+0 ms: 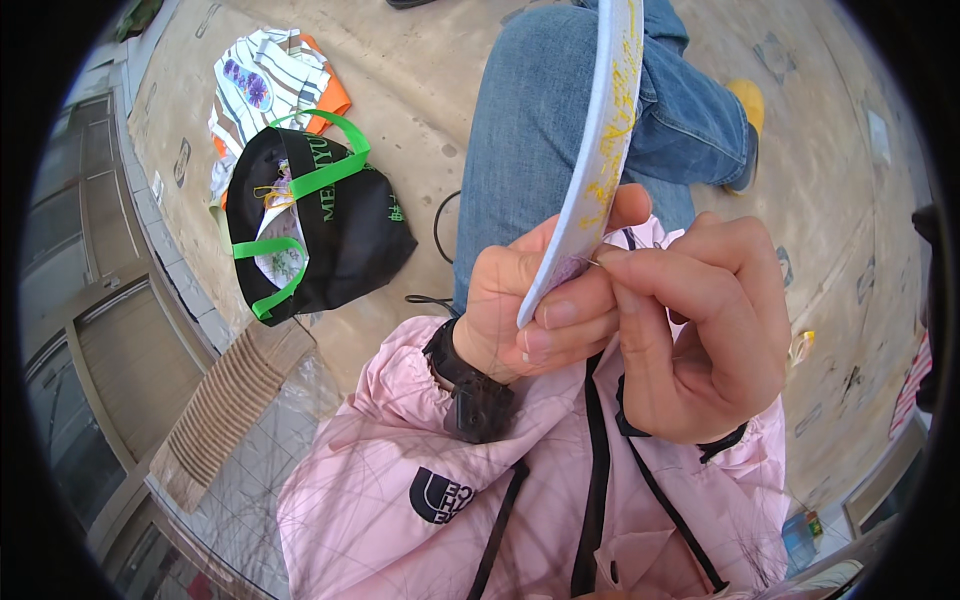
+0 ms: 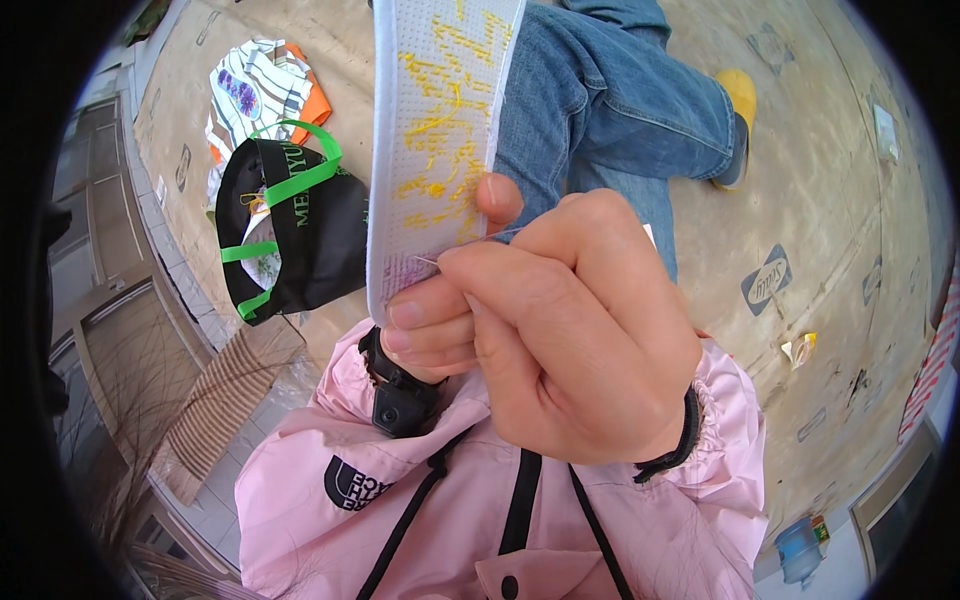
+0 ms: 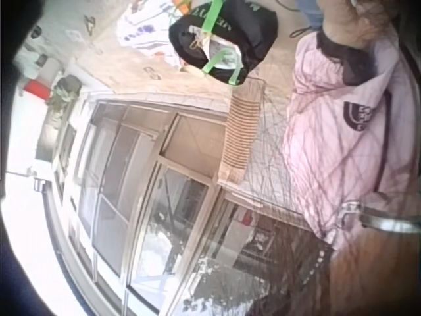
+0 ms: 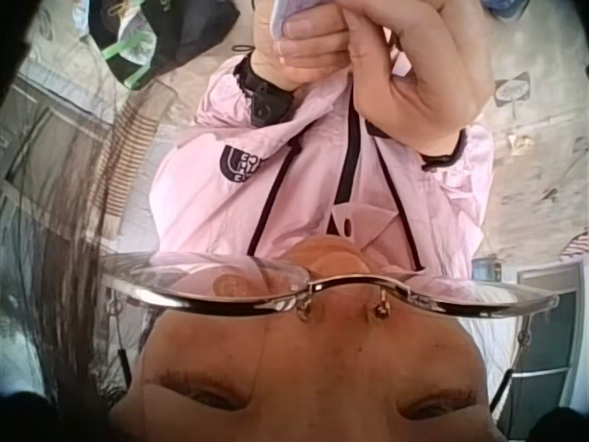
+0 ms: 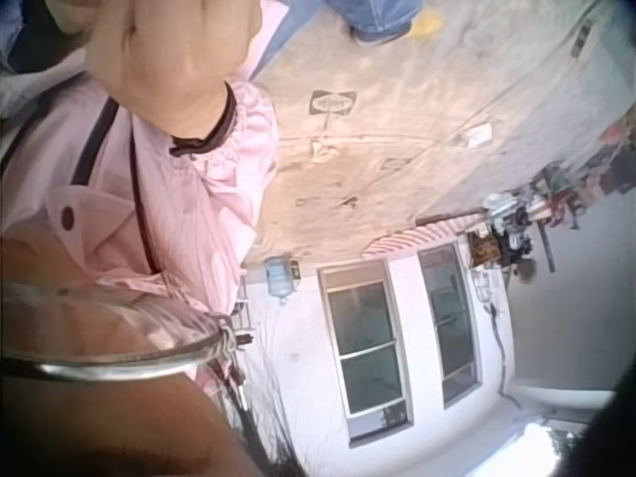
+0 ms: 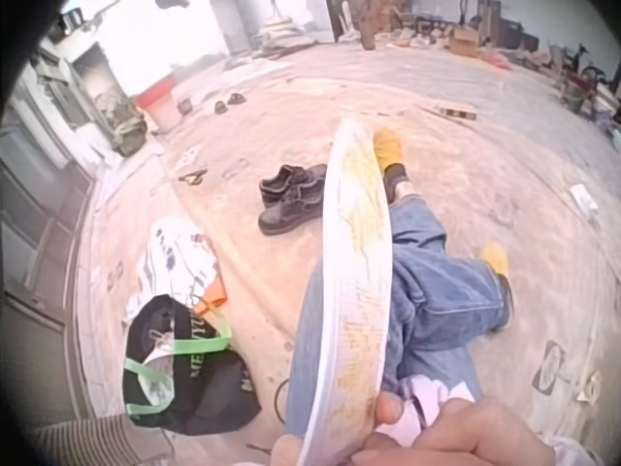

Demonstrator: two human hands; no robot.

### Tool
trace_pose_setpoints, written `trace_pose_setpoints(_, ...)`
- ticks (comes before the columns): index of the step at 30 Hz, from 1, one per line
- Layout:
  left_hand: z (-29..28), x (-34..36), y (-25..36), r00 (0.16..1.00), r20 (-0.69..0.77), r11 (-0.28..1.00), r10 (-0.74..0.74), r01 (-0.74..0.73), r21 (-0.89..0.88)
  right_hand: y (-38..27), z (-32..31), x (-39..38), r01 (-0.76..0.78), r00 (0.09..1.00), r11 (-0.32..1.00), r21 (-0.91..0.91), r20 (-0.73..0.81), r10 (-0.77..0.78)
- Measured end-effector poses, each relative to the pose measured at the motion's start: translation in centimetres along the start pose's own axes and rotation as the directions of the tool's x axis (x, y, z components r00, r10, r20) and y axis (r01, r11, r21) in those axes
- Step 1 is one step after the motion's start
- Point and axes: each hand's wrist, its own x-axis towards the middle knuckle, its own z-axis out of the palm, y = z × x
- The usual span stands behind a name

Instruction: The person sews a decorative insole with a sunflower pattern using a needle and thread. They repeatedly insert the needle through the insole's edge and pull the thread to secure the border.

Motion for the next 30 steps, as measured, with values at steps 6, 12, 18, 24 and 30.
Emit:
trace_pose_setpoints(6, -0.2, -0.4, 0.6, 0.999, -0.044, 0.984, 0.01, -0.002, 0.177, 0.0, -0.1, 0.0, 0.002, 0.999, 1.0, -0.002, 0.032, -0.002)
trace_pose_setpoints(12, 0.7, -0.1, 0.3, 0.998, -0.065, 0.997, 0.01, -0.005, 0.077, 0.1, -0.2, 0.1, 0.027, 0.998, 0.999, -0.02, 0.049, -0.026)
trace_pose_setpoints(18, 1.1, 0.0, 0.1, 0.996, -0.086, 0.995, 0.016, -0.008, 0.103, -0.1, -0.2, 0.2, 0.022, 0.998, 1.0, -0.021, 0.058, -0.021)
trace_pose_setpoints(24, 4.2, 0.9, -0.5, 0.932, -0.22, 0.754, 0.29, -0.081, 0.652, 0.6, -0.5, -0.3, -0.063, 0.996, 0.998, 0.007, 0.059, 0.063)
trace_pose_setpoints(30, 5.8, 1.0, -1.9, 0.809, -0.226, 0.434, 0.543, -0.04, 0.9, 2.2, -0.2, -1.0, -0.159, 0.987, 0.968, 0.194, 0.025, 0.158)
